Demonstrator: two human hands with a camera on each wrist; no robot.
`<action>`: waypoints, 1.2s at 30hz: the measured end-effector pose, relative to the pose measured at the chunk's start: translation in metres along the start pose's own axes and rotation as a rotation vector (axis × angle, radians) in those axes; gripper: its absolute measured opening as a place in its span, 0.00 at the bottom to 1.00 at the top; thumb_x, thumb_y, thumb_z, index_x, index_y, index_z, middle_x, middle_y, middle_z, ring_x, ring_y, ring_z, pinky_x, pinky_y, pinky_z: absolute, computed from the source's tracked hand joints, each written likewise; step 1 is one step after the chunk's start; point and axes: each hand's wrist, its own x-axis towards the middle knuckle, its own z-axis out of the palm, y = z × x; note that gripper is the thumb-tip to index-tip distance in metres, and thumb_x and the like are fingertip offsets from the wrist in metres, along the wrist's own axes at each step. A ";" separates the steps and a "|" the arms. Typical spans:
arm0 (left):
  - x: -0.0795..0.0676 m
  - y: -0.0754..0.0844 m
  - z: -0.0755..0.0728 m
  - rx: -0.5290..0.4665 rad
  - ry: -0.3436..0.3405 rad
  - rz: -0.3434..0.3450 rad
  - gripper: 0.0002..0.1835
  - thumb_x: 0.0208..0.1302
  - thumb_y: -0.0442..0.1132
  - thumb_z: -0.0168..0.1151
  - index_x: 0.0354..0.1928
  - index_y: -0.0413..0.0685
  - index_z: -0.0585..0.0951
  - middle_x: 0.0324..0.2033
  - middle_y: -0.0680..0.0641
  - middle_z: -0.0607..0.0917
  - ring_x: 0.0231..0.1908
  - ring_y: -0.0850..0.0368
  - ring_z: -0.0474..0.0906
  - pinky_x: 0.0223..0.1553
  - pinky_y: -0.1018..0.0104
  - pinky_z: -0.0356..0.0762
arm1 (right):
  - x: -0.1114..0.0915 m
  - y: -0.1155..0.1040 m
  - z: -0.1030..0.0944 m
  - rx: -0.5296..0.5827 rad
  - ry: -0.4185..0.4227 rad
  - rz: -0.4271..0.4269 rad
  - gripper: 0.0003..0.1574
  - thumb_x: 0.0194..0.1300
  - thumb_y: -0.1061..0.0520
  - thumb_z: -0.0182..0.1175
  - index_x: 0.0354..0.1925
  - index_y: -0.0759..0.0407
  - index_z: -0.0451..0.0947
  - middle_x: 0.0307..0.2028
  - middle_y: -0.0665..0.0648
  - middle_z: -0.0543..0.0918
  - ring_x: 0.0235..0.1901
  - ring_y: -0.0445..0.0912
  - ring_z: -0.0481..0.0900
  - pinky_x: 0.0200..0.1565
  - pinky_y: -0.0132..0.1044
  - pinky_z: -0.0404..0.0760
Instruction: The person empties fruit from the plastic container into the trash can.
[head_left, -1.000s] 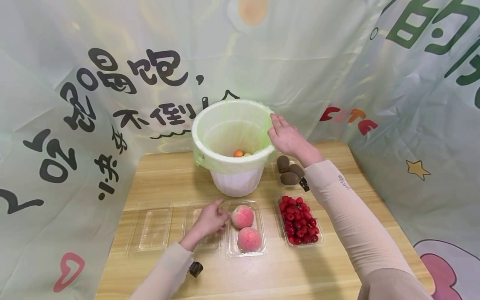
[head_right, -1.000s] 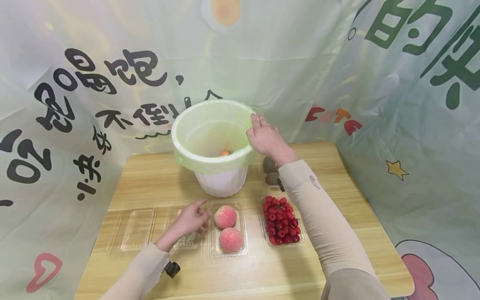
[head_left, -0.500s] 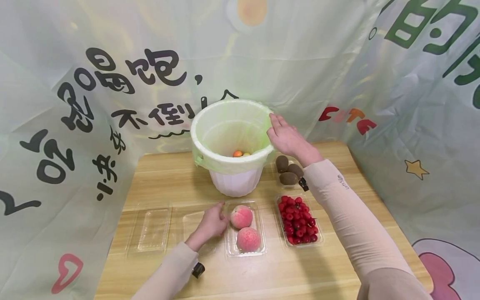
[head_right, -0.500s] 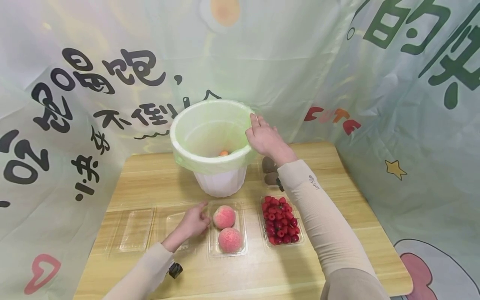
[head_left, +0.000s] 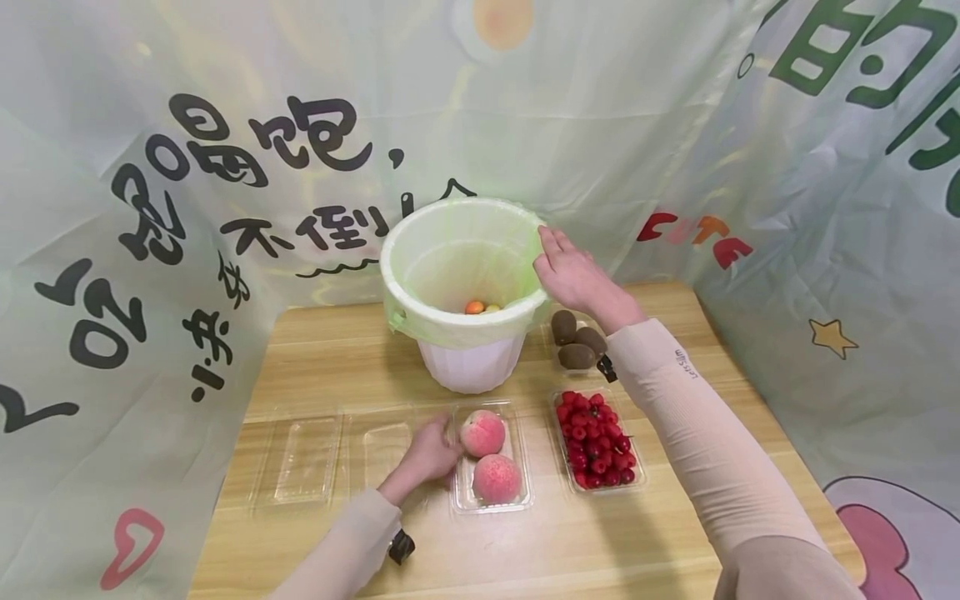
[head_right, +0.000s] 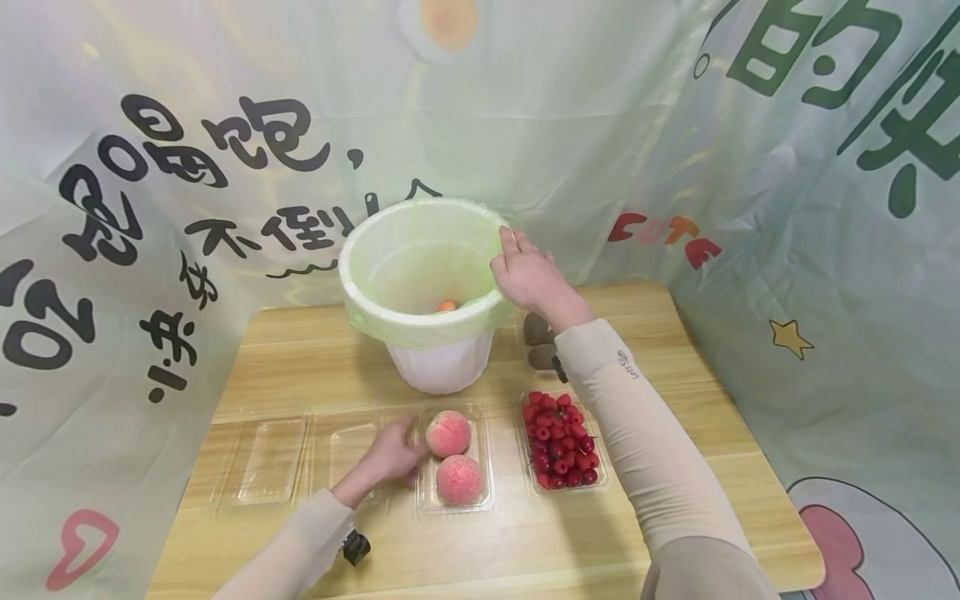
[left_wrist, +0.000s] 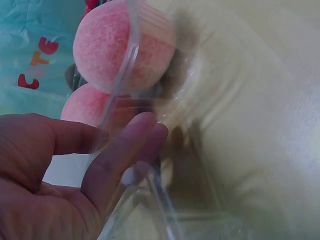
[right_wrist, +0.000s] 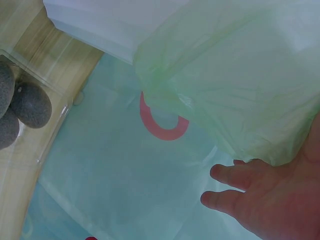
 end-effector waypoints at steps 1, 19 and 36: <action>0.000 -0.001 0.001 -0.007 -0.004 -0.009 0.40 0.65 0.29 0.66 0.76 0.24 0.62 0.27 0.41 0.82 0.13 0.62 0.74 0.17 0.60 0.83 | 0.000 0.000 0.000 0.001 0.001 0.000 0.45 0.81 0.40 0.22 0.86 0.57 0.31 0.85 0.64 0.38 0.85 0.58 0.36 0.82 0.64 0.40; -0.001 -0.002 -0.004 -0.125 -0.086 -0.038 0.40 0.61 0.21 0.57 0.77 0.28 0.61 0.33 0.34 0.83 0.15 0.60 0.75 0.20 0.60 0.85 | 0.001 0.001 0.001 -0.001 -0.003 -0.001 0.44 0.81 0.41 0.22 0.86 0.56 0.31 0.86 0.64 0.38 0.85 0.58 0.36 0.82 0.65 0.40; -0.016 0.008 -0.042 -0.195 -0.096 0.017 0.36 0.64 0.20 0.58 0.75 0.33 0.67 0.28 0.35 0.85 0.19 0.58 0.78 0.21 0.67 0.79 | 0.000 0.000 0.001 0.000 -0.006 -0.003 0.44 0.81 0.41 0.22 0.86 0.56 0.30 0.85 0.65 0.38 0.85 0.58 0.36 0.82 0.65 0.40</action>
